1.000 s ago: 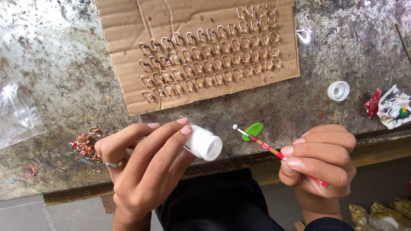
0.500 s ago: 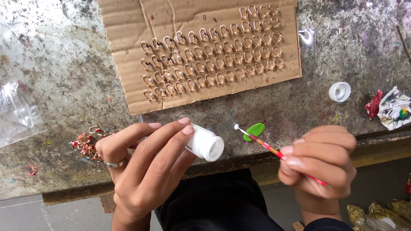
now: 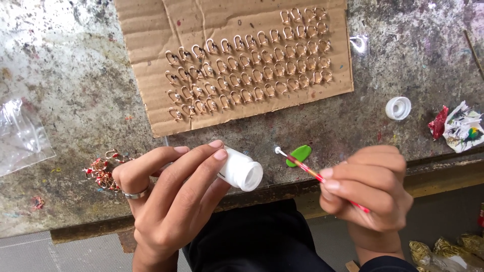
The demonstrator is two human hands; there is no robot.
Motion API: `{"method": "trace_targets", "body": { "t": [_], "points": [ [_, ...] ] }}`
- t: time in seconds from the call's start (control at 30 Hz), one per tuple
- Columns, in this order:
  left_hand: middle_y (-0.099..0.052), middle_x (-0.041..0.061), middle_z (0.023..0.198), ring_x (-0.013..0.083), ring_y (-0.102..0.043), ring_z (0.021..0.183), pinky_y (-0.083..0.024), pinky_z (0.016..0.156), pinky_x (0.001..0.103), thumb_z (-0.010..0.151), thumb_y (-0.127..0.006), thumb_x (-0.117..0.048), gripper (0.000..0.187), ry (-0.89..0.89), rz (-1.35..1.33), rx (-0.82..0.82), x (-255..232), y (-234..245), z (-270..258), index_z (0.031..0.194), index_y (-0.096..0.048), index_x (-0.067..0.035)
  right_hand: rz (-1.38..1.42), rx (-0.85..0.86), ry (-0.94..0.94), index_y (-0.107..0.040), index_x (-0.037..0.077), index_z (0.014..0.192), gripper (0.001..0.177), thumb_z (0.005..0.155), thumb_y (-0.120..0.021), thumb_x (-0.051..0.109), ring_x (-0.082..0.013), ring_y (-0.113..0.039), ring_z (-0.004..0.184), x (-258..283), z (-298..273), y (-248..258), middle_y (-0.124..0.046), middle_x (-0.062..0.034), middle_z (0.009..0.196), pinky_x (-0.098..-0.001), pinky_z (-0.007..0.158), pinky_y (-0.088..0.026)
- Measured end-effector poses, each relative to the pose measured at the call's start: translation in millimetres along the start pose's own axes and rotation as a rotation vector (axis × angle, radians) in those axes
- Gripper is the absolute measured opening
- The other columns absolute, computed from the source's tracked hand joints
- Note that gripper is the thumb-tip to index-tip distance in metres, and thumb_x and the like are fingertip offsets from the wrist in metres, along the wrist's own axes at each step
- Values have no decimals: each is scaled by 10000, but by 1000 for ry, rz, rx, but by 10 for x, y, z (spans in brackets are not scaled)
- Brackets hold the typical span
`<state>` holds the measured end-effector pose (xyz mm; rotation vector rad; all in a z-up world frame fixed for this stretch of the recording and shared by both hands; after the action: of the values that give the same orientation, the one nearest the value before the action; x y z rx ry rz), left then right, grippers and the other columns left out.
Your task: Applying small dots of paint to a series of jewelry components using a fine-tipped brush on a workshop bench.
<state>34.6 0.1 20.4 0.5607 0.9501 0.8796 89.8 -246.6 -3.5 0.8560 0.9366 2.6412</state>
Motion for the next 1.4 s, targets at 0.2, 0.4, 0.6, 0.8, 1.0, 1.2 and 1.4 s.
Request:
{"method": "trace_targets", "body": {
  "t": [0.2,0.4,0.6,0.8,1.0,1.2,1.4],
  "points": [
    [-769,71,1138,261,-572,964,-375,916,307,1008,-652,-221,194,-3,3,-13,-10,1,-2,1115,-726,-77,5,28,-75,-594,124,1005,126,963,-676,211,-182,-571,885,46,-1,26,-670,-7,949,-324,790,-528],
    [-774,92,1103,278,-577,936,-394,895,317,999,-646,-220,214,-29,-5,-42,-25,-13,19,1086,-733,-45,45,-384,-166,-498,199,939,207,990,-656,323,-136,-484,761,6,-8,179,-544,39,818,-269,705,-478],
    [-794,97,1015,291,-597,869,-435,865,325,968,-686,-243,237,-56,32,-92,-80,-57,41,1011,-748,-19,379,-448,-118,-481,84,1079,203,978,-655,115,-159,-636,588,-376,-389,638,-625,-146,868,-306,513,-628],
    [-793,65,1017,269,-520,976,-362,908,295,964,-748,-243,220,-39,80,-83,-54,-113,-95,1042,-774,-39,146,-489,-583,-396,15,1058,215,1023,-603,-32,-273,-601,743,-781,-863,1253,-522,-257,977,-336,627,-565],
    [-805,58,1092,287,-608,944,-397,909,329,1006,-719,-304,327,-88,133,-1,30,-127,-238,1156,-714,-14,-92,-183,-905,-391,-52,1345,214,1130,-386,-43,-211,-455,802,-925,-1114,1651,-429,-150,904,-318,758,-364],
    [-772,-71,1214,259,-664,1026,-392,1023,361,997,-739,-210,219,20,247,197,121,-109,-311,1194,-720,-117,-338,-9,-1009,-589,-73,1379,272,1176,-484,76,-111,-277,539,-897,-1072,1671,-414,-27,658,-305,552,-219],
    [-782,-10,1263,284,-691,1008,-457,968,355,905,-801,-223,341,83,243,331,180,-118,-333,1211,-695,-117,-326,71,-1064,-551,29,1445,324,1125,-524,71,-134,-238,501,-911,-996,1606,-372,-32,550,-314,542,-198]
  ]
}}
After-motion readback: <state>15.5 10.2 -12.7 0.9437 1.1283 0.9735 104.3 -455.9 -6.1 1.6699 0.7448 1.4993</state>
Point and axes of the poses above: each hand's wrist, its own z-axis towards the middle knuckle, its own y-axis out of the back of the hand, x = y × z, the point moved 4 cm from there along z, towards the middle knuckle
